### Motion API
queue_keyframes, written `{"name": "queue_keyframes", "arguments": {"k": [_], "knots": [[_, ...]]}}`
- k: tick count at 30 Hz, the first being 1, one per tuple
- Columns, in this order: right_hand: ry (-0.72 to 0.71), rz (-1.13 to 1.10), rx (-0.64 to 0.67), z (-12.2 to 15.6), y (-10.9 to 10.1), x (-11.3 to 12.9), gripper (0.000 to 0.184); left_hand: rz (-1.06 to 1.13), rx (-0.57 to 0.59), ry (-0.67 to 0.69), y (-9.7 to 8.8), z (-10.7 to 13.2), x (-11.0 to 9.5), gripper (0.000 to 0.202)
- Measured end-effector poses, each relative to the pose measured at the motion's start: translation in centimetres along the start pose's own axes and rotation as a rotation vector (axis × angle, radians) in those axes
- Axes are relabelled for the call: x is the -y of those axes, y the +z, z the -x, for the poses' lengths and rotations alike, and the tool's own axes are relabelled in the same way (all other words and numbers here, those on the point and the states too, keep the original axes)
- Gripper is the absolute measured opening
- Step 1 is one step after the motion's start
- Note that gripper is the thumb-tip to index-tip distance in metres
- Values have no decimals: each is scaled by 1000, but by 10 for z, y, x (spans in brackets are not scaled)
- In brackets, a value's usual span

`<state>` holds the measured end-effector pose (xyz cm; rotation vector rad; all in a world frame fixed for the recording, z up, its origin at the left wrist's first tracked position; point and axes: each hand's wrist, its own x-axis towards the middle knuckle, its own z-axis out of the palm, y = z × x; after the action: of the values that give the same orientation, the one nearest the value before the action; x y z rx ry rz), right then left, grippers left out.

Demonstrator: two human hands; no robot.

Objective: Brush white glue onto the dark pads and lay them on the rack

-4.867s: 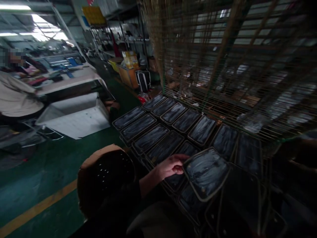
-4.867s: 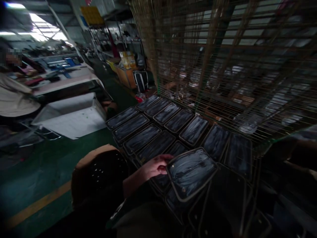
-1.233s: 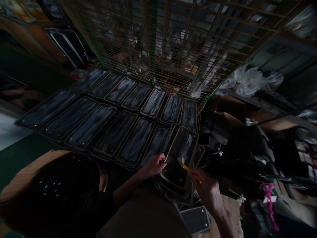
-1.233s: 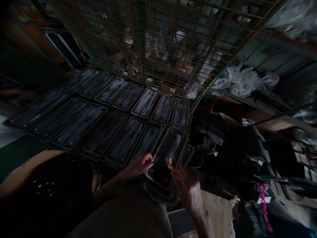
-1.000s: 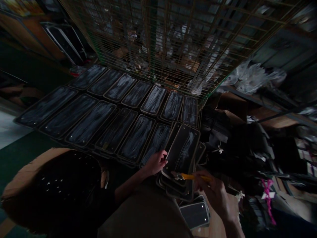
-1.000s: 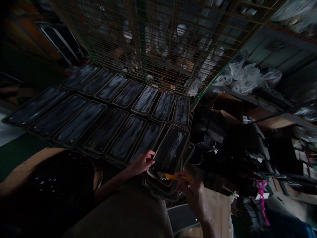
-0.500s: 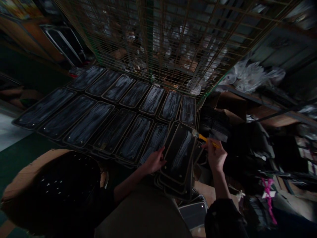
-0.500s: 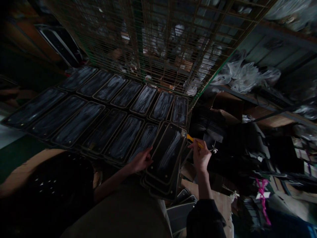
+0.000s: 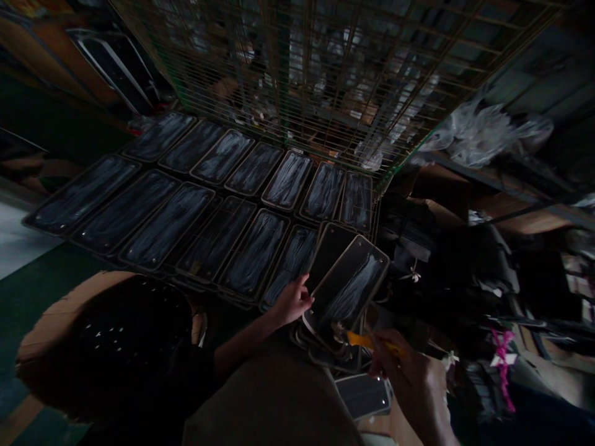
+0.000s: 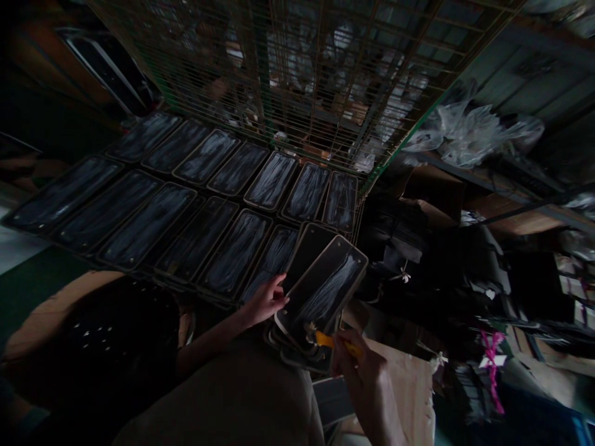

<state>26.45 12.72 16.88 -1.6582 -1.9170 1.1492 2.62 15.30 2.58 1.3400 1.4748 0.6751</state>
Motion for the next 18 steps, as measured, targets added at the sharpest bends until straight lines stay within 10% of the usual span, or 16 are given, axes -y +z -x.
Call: {"name": "queue_keyframes", "arguments": {"k": [6, 13, 18], "knots": [[31, -223, 71, -45, 7, -21, 28, 47, 26, -47, -6, -3, 2, 64], [-65, -280, -630, -119, 14, -55, 30, 102, 13, -43, -14, -8, 1, 58], [71, -431, -368, -87, 44, -46, 32, 155, 22, -61, -14, -5, -1, 57]]}}
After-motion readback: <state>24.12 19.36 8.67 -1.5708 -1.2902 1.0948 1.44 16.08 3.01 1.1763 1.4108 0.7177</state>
